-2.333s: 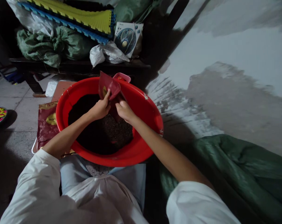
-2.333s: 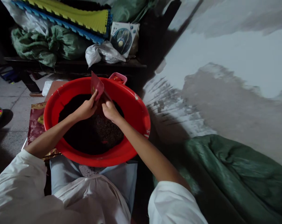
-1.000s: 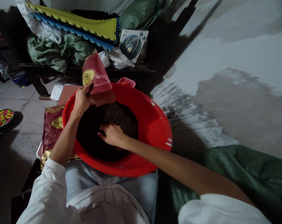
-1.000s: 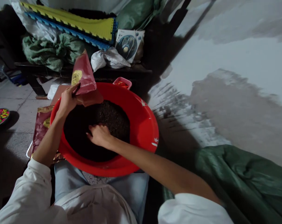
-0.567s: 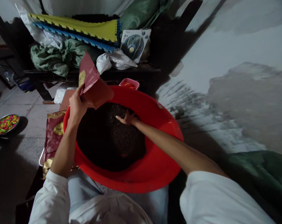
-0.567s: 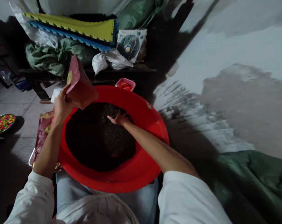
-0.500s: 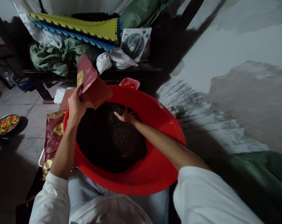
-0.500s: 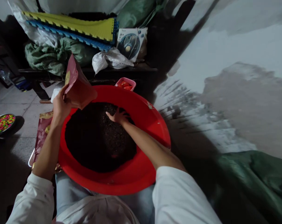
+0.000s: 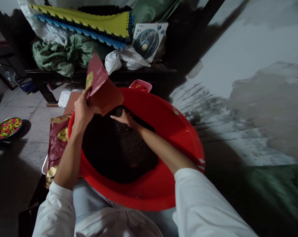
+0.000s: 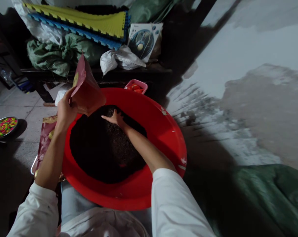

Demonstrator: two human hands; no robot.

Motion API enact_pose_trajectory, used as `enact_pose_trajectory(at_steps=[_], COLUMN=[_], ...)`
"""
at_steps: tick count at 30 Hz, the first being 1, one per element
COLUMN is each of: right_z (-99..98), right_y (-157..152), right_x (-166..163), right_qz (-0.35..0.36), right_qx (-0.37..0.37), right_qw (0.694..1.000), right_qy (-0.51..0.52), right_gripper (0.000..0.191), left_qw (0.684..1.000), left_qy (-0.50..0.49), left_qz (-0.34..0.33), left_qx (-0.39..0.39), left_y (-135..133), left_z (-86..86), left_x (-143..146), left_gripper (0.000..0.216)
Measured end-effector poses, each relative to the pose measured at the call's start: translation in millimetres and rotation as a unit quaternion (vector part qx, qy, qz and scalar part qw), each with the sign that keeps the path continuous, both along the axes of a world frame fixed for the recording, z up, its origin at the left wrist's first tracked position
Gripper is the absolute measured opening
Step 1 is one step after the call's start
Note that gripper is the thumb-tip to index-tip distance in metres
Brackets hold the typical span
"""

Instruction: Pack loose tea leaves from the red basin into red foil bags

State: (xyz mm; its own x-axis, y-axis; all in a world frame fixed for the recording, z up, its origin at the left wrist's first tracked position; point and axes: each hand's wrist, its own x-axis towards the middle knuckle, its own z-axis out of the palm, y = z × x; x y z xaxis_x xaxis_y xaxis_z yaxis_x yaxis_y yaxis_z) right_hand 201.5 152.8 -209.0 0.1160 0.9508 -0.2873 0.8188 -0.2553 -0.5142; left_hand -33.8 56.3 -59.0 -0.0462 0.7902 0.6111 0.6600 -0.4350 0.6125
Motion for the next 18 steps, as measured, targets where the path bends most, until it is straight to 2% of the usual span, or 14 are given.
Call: enact_pose_trajectory(at_steps=[5, 8, 13, 18], right_z=[-1.4, -3.5, -2.8, 2.4], right_y=[-13, -28, -60, -92], right_x=[-5, -17, -48, -56], right_qz=[0.065, 0.143, 0.295, 0.379], right_qx=[-0.009, -0.006, -0.023, -0.035], right_qw=[0.998, 0.989, 0.950, 0.920], right_qy=[-0.015, -0.048, -0.100, -0.089], right_gripper=[0.137, 0.132, 0.125, 0.116], left_qw=[1.000, 0.999, 0.998, 0.996], left_qy=[0.002, 0.013, 0.048, 0.092], left_qz=[-0.009, -0.033, -0.027, -0.006], left_qx=[0.015, 0.020, 0.012, 0.004], left_y=[2, 3, 0, -5], left_z=[-2.4, -4.7, -8.5, -12.2], left_x=[3, 6, 15, 29], left_gripper=[0.069, 0.069, 0.071, 0.068])
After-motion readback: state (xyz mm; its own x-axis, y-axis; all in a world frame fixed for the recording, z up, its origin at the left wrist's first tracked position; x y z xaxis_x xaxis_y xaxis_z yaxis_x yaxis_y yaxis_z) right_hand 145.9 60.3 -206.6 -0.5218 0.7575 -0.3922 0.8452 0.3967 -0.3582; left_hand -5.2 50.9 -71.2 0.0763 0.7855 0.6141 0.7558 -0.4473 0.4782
